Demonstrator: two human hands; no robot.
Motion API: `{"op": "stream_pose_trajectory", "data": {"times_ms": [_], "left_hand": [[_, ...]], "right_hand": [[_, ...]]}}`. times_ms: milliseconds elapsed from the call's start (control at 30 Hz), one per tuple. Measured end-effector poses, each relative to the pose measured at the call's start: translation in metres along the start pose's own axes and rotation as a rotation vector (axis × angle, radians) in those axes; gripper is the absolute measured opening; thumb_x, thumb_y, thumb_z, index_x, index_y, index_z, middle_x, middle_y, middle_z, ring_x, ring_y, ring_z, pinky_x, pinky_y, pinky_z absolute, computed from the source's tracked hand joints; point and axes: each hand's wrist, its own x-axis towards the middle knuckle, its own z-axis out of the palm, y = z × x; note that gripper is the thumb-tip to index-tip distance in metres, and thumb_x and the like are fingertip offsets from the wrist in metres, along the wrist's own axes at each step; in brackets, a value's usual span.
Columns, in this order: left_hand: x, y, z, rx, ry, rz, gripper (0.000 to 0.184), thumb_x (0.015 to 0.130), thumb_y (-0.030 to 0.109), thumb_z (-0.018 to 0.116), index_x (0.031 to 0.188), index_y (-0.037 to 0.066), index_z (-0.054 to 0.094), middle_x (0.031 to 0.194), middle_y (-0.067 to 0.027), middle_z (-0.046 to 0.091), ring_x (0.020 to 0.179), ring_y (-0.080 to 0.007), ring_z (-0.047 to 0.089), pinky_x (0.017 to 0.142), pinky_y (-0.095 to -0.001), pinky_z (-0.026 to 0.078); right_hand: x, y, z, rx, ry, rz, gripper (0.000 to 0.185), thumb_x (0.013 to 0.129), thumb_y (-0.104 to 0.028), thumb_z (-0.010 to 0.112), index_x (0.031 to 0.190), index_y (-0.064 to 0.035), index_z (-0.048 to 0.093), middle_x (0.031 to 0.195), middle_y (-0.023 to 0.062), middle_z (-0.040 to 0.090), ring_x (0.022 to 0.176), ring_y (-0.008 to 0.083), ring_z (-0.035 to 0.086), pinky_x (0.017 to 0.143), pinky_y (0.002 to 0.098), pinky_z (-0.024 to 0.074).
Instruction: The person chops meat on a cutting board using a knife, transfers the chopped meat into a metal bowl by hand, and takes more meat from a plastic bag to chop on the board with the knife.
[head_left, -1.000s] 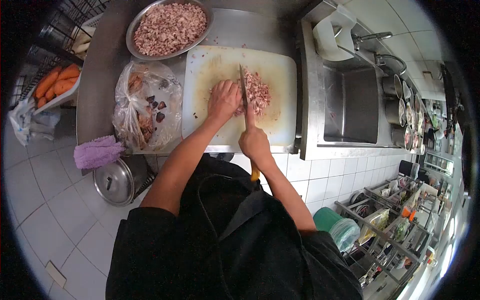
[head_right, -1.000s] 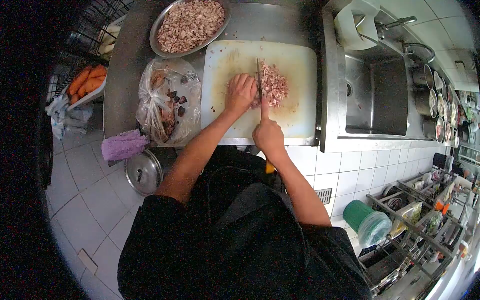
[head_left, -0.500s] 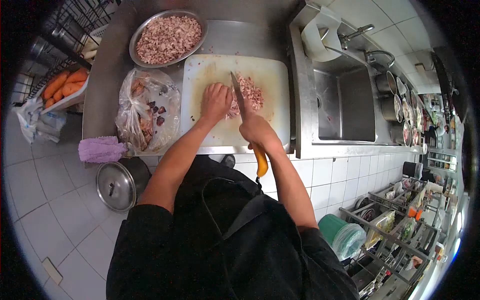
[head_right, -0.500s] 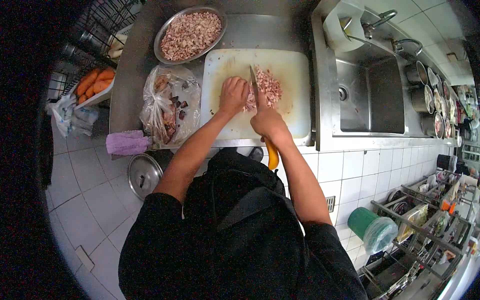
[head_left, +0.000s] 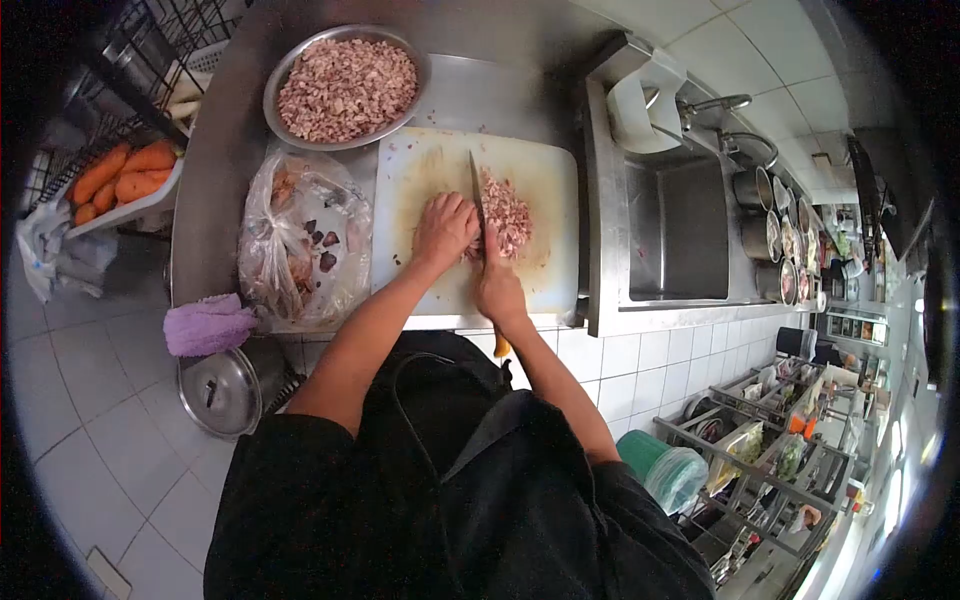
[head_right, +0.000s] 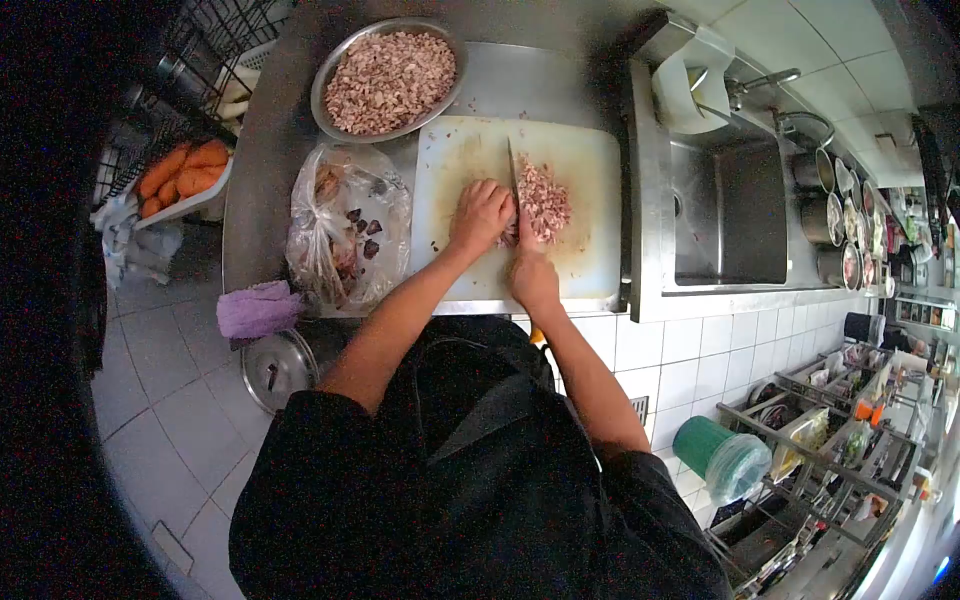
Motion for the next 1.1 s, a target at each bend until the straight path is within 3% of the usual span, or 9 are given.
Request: {"op": "stream_pose_trajectory", "data": {"times_ms": [200, 333, 467, 600, 800, 900, 1033, 1067, 1100], "left_hand": [[-0.003, -0.006, 0.001, -0.033, -0.010, 0.000, 0.012, 0.090, 0.017, 0.062, 0.092, 0.006, 0.064, 0.094, -0.0113, 0.059, 0.096, -0.0317, 0.058, 0.087, -0.0452, 0.047], [-0.003, -0.007, -0.002, -0.115, 0.111, -0.016, 0.012, 0.090, 0.017, 0.061, 0.094, 0.006, 0.062, 0.093, -0.0115, 0.058, 0.097, -0.0318, 0.057, 0.088, -0.0458, 0.046], [-0.004, -0.007, 0.003, -0.048, 0.058, -0.053, 0.011, 0.090, 0.016, 0.062, 0.092, 0.005, 0.063, 0.095, -0.0111, 0.058, 0.098, -0.0314, 0.057, 0.089, -0.0458, 0.045], [-0.004, -0.005, 0.000, 0.001, 0.020, -0.048, 0.012, 0.088, 0.017, 0.064, 0.091, 0.006, 0.064, 0.096, -0.0105, 0.059, 0.099, -0.0305, 0.057, 0.090, -0.0455, 0.045], [-0.003, -0.009, 0.007, 0.011, 0.055, -0.022, 0.013, 0.088, 0.019, 0.064, 0.088, 0.006, 0.065, 0.096, -0.0102, 0.060, 0.099, -0.0290, 0.057, 0.090, -0.0446, 0.045], [-0.003, -0.004, 0.000, -0.003, 0.011, -0.046, 0.011, 0.090, 0.017, 0.063, 0.091, 0.006, 0.065, 0.096, -0.0102, 0.060, 0.099, -0.0309, 0.058, 0.088, -0.0454, 0.047], [-0.003, -0.002, -0.005, -0.008, 0.051, -0.043, 0.012, 0.091, 0.017, 0.060, 0.091, 0.005, 0.063, 0.095, -0.0118, 0.059, 0.098, -0.0316, 0.057, 0.087, -0.0464, 0.045], [-0.003, -0.003, -0.002, 0.003, 0.044, -0.056, 0.013, 0.091, 0.017, 0.060, 0.090, 0.005, 0.063, 0.095, -0.0119, 0.059, 0.098, -0.0315, 0.057, 0.088, -0.0467, 0.045], [-0.003, -0.003, 0.001, 0.019, 0.038, -0.074, 0.014, 0.091, 0.018, 0.060, 0.088, 0.005, 0.062, 0.094, -0.0121, 0.059, 0.098, -0.0314, 0.056, 0.089, -0.0471, 0.044]], "right_hand": [[0.040, -0.002, -0.018, 0.024, 0.013, -0.023, 0.083, 0.088, -0.012, 0.054, 0.160, -0.0128, 0.012, 0.094, 0.0363, 0.067, 0.083, 0.0520, 0.067, 0.077, 0.0563, 0.0548], [-0.010, -0.069, -0.098, 0.143, -0.297, 0.201, 0.087, 0.082, -0.002, 0.042, 0.160, -0.0141, 0.007, 0.094, 0.0356, 0.068, 0.064, 0.0438, 0.069, 0.054, 0.0470, 0.0593], [-0.033, -0.083, -0.105, 0.107, -0.410, 0.351, 0.090, 0.081, -0.002, 0.041, 0.162, -0.0157, 0.002, 0.091, 0.0336, 0.069, 0.064, 0.0383, 0.071, 0.054, 0.0453, 0.0596], [-0.037, -0.040, -0.034, -0.115, -0.184, 0.174, 0.092, 0.083, -0.004, 0.048, 0.161, -0.0149, 0.001, 0.083, 0.0385, 0.065, 0.076, 0.0533, 0.066, 0.074, 0.0595, 0.0537], [0.024, -0.013, 0.009, 0.011, 0.057, 0.000, 0.088, 0.086, -0.005, 0.050, 0.161, -0.0123, 0.006, 0.084, 0.0342, 0.067, 0.076, 0.0510, 0.067, 0.068, 0.0582, 0.0526], [0.040, 0.003, 0.008, 0.051, 0.073, -0.069, 0.087, 0.086, -0.004, 0.050, 0.161, -0.0121, 0.006, 0.089, 0.0351, 0.067, 0.079, 0.0501, 0.067, 0.068, 0.0579, 0.0525], [-0.003, -0.058, -0.073, 0.177, -0.222, 0.204, 0.089, 0.082, -0.002, 0.046, 0.161, -0.0147, 0.008, 0.091, 0.0382, 0.066, 0.074, 0.0501, 0.068, 0.065, 0.0544, 0.0554], [-0.012, -0.043, -0.067, 0.024, -0.184, 0.071, 0.079, 0.088, -0.008, 0.045, 0.158, -0.0102, 0.009, 0.084, 0.0341, 0.067, 0.065, 0.0429, 0.070, 0.061, 0.0502, 0.0592], [-0.023, -0.047, -0.072, 0.052, -0.231, 0.130, 0.080, 0.087, -0.007, 0.044, 0.158, -0.0097, 0.008, 0.084, 0.0346, 0.067, 0.066, 0.0441, 0.069, 0.062, 0.0515, 0.0586]]}}
